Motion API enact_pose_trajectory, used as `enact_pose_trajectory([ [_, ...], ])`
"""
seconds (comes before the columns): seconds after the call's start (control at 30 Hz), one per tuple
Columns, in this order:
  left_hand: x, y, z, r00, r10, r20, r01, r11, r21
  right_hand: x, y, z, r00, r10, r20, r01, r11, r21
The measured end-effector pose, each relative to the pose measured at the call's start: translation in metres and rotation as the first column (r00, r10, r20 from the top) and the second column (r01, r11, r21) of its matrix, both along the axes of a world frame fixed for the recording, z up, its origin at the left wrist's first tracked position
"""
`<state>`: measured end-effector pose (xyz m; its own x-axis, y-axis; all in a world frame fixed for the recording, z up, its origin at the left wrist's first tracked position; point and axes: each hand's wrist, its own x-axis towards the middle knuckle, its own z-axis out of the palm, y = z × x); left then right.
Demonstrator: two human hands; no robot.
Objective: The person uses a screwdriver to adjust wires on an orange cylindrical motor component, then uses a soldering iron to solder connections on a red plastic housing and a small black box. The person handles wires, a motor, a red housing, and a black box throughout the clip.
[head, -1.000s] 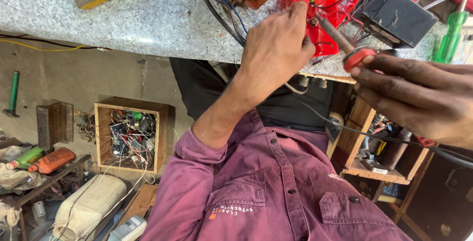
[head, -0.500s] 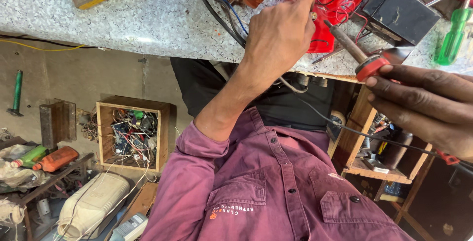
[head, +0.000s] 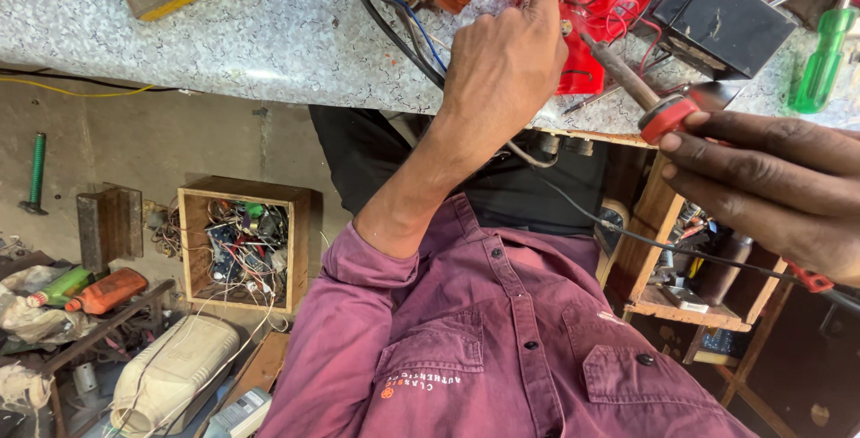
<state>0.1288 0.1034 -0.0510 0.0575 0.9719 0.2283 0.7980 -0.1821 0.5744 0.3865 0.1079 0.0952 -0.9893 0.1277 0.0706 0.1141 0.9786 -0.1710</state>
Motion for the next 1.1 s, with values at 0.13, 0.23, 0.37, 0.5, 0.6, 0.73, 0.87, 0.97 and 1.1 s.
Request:
enact_pose_trajectory([
  [0.13,-0.001,-0.001,0.002,1.0,-0.002,0.012,0.002,1.0,-0.023,-0.01,0.006,-0.002,0.997,0.046,-0.069,-0.048,0.998,-0.03],
  [0.23,-0.001,-0.001,0.002,1.0,0.001,0.012,0.0,1.0,-0.018,-0.017,0.008,-0.006,0.995,-0.021,-0.102,0.017,0.999,-0.04],
  [0.37,-0.002,-0.002,0.001,0.999,0.001,0.035,0.0,1.0,-0.006,-0.025,0.016,-0.006,0.998,-0.035,-0.061,0.033,0.999,-0.036],
  [0.5,-0.002,-0.001,0.0,0.999,0.004,0.036,-0.004,1.0,-0.004,-0.029,0.019,-0.005,0.996,-0.073,-0.047,0.069,0.995,-0.07],
  [0.6,-0.003,0.001,-0.001,0.999,0.005,0.033,-0.004,1.0,-0.024,-0.029,0.017,-0.004,0.998,-0.061,-0.012,0.06,0.995,-0.081],
  [0.73,-0.002,0.002,0.0,0.999,0.011,0.043,-0.009,0.999,-0.04,-0.029,0.015,-0.007,0.985,-0.164,-0.058,0.154,0.977,-0.15],
  [0.87,-0.002,0.002,0.002,1.0,0.018,0.025,-0.017,0.999,-0.044,-0.029,0.015,-0.008,0.984,-0.17,-0.049,0.162,0.978,-0.132],
  [0.97,-0.002,0.003,0.003,0.999,0.017,0.029,-0.016,1.0,-0.012,-0.03,0.013,-0.007,0.976,-0.214,-0.048,0.206,0.97,-0.133],
  [1.1,-0.003,0.004,0.005,0.999,0.002,0.033,-0.002,1.0,-0.009,-0.035,0.011,-0.003,0.967,-0.25,-0.045,0.242,0.961,-0.137],
])
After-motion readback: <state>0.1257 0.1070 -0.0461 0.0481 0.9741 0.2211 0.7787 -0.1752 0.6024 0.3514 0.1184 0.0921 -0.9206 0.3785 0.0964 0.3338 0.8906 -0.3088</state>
